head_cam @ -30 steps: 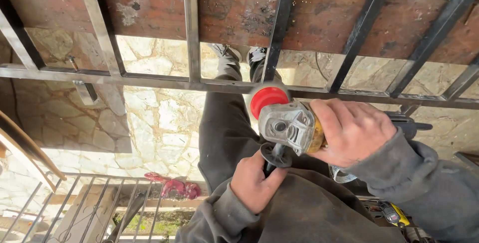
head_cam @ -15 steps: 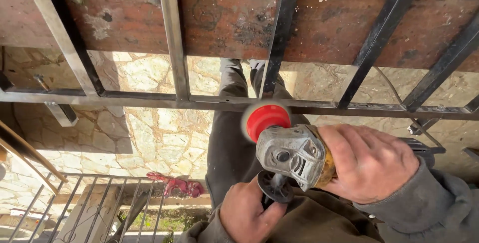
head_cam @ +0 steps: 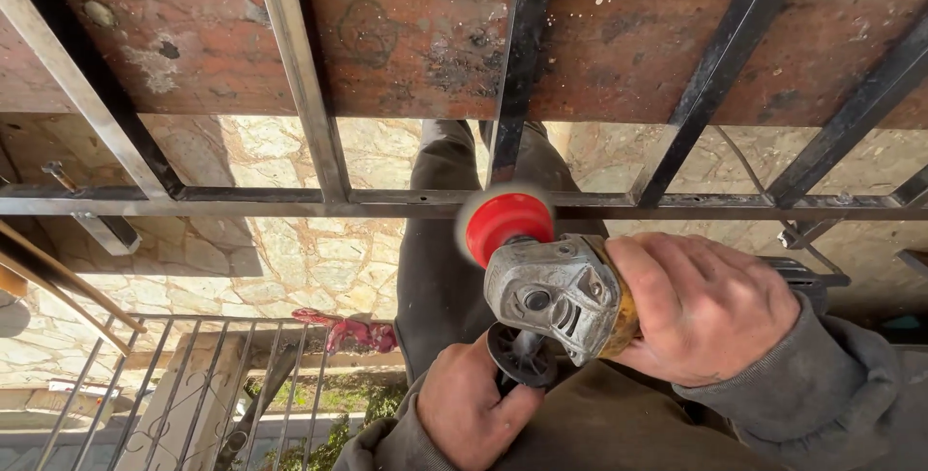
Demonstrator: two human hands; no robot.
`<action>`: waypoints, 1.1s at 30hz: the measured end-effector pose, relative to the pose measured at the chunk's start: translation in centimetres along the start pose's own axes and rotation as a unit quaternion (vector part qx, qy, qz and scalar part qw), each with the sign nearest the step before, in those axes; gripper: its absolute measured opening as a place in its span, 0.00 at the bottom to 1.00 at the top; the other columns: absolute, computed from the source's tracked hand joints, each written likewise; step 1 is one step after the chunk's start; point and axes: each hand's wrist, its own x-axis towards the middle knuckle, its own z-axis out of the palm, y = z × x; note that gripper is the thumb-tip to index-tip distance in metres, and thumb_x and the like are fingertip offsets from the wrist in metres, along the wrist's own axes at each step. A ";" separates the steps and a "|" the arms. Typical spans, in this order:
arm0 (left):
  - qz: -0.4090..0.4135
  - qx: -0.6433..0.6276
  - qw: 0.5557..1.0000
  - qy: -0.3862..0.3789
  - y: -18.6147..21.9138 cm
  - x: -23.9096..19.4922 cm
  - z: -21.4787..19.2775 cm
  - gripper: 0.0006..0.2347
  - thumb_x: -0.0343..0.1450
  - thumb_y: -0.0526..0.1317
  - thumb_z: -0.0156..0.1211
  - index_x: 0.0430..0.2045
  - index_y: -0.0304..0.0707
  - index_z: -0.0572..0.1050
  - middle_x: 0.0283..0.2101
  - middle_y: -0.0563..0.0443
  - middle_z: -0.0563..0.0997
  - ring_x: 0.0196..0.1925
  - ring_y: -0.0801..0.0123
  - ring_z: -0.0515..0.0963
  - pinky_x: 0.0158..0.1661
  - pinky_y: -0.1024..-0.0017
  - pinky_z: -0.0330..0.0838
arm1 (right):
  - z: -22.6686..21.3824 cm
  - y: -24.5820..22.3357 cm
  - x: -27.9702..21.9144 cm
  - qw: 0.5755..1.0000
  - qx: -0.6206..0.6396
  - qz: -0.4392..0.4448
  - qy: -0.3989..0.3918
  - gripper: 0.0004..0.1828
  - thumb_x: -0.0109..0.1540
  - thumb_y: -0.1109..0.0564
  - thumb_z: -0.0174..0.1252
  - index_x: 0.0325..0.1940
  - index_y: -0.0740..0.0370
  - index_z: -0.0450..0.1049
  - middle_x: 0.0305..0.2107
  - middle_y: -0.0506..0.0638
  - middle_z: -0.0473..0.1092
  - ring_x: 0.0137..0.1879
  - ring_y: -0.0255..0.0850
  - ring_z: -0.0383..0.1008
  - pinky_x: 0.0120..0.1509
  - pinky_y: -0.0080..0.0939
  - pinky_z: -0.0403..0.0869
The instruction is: Grinding the surface of a metal gate with an angle grinder.
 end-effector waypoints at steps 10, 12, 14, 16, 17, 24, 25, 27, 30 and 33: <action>0.011 -0.003 1.000 0.014 2.1 1.3 -0.6 0.10 0.67 0.36 0.60 0.40 0.34 0.77 0.33 0.38 0.84 0.40 0.45 0.86 0.41 0.61 0.79 | -0.5 0.8 0.8 1.000 -0.013 0.006 0.013 0.41 0.55 0.31 0.65 0.54 0.67 0.68 0.32 0.60 0.77 0.36 0.53 0.82 0.40 0.50 0.81; -0.010 0.004 1.000 0.008 2.7 1.6 -0.9 0.11 0.66 0.36 0.60 0.40 0.34 0.78 0.32 0.39 0.84 0.39 0.47 0.86 0.39 0.62 0.79 | -0.7 0.6 1.2 1.000 -0.014 0.013 0.015 0.42 0.55 0.28 0.64 0.54 0.66 0.69 0.33 0.60 0.77 0.36 0.52 0.82 0.39 0.50 0.80; -0.007 -0.007 1.000 0.000 2.1 0.9 -0.5 0.11 0.66 0.35 0.59 0.41 0.34 0.77 0.33 0.39 0.84 0.40 0.47 0.87 0.40 0.62 0.79 | -0.4 0.4 0.7 1.000 -0.003 0.014 0.008 0.41 0.54 0.29 0.65 0.54 0.66 0.69 0.32 0.60 0.77 0.36 0.53 0.82 0.39 0.50 0.81; -0.001 -0.017 1.000 -0.010 2.0 0.9 -0.8 0.12 0.65 0.35 0.58 0.42 0.33 0.77 0.34 0.39 0.84 0.41 0.48 0.87 0.41 0.62 0.79 | -0.5 0.5 1.1 1.000 0.005 0.015 0.002 0.40 0.54 0.31 0.66 0.53 0.66 0.70 0.31 0.60 0.77 0.36 0.53 0.83 0.40 0.50 0.81; 0.000 -0.013 1.000 -0.006 2.2 1.2 -1.1 0.11 0.66 0.35 0.60 0.41 0.34 0.77 0.34 0.39 0.84 0.40 0.48 0.87 0.41 0.62 0.79 | -0.7 0.7 1.4 1.000 0.004 0.016 0.009 0.41 0.54 0.30 0.66 0.53 0.67 0.69 0.32 0.60 0.77 0.36 0.53 0.82 0.40 0.50 0.81; -0.019 -0.005 0.997 -0.078 0.5 0.5 -1.7 0.10 0.65 0.35 0.61 0.38 0.35 0.77 0.32 0.39 0.83 0.38 0.47 0.86 0.40 0.61 0.79 | -0.5 -0.4 0.7 0.998 0.006 0.056 -0.012 0.44 0.51 0.30 0.67 0.55 0.65 0.67 0.33 0.59 0.77 0.36 0.52 0.82 0.38 0.48 0.80; -0.018 -0.006 0.996 -0.084 1.3 1.2 -2.6 0.10 0.65 0.35 0.61 0.38 0.35 0.77 0.32 0.39 0.83 0.38 0.47 0.86 0.40 0.61 0.79 | -1.1 -0.4 1.4 0.998 0.004 0.061 -0.013 0.44 0.51 0.30 0.67 0.55 0.65 0.67 0.33 0.59 0.77 0.36 0.52 0.82 0.38 0.48 0.80; 0.047 -0.026 0.996 -0.078 2.7 2.0 -4.1 0.10 0.69 0.36 0.61 0.43 0.36 0.76 0.37 0.40 0.84 0.42 0.47 0.86 0.42 0.61 0.79 | -2.1 -0.5 2.4 0.997 0.012 0.075 -0.008 0.44 0.51 0.31 0.68 0.56 0.66 0.65 0.33 0.60 0.77 0.35 0.53 0.82 0.37 0.49 0.79; 0.043 -0.014 0.992 -0.115 3.2 3.0 -5.3 0.11 0.69 0.38 0.62 0.43 0.36 0.75 0.36 0.40 0.84 0.41 0.48 0.86 0.41 0.61 0.79 | -2.3 -0.8 2.5 0.995 0.011 0.098 0.002 0.47 0.53 0.27 0.68 0.56 0.67 0.64 0.34 0.60 0.77 0.36 0.53 0.82 0.37 0.50 0.79; 0.011 -0.039 0.989 -0.141 0.4 1.7 -4.0 0.13 0.66 0.37 0.62 0.43 0.36 0.75 0.34 0.39 0.83 0.40 0.48 0.86 0.41 0.60 0.79 | -1.2 -1.2 0.3 0.993 0.008 0.115 -0.040 0.49 0.49 0.25 0.67 0.56 0.66 0.64 0.33 0.60 0.77 0.36 0.53 0.82 0.37 0.50 0.79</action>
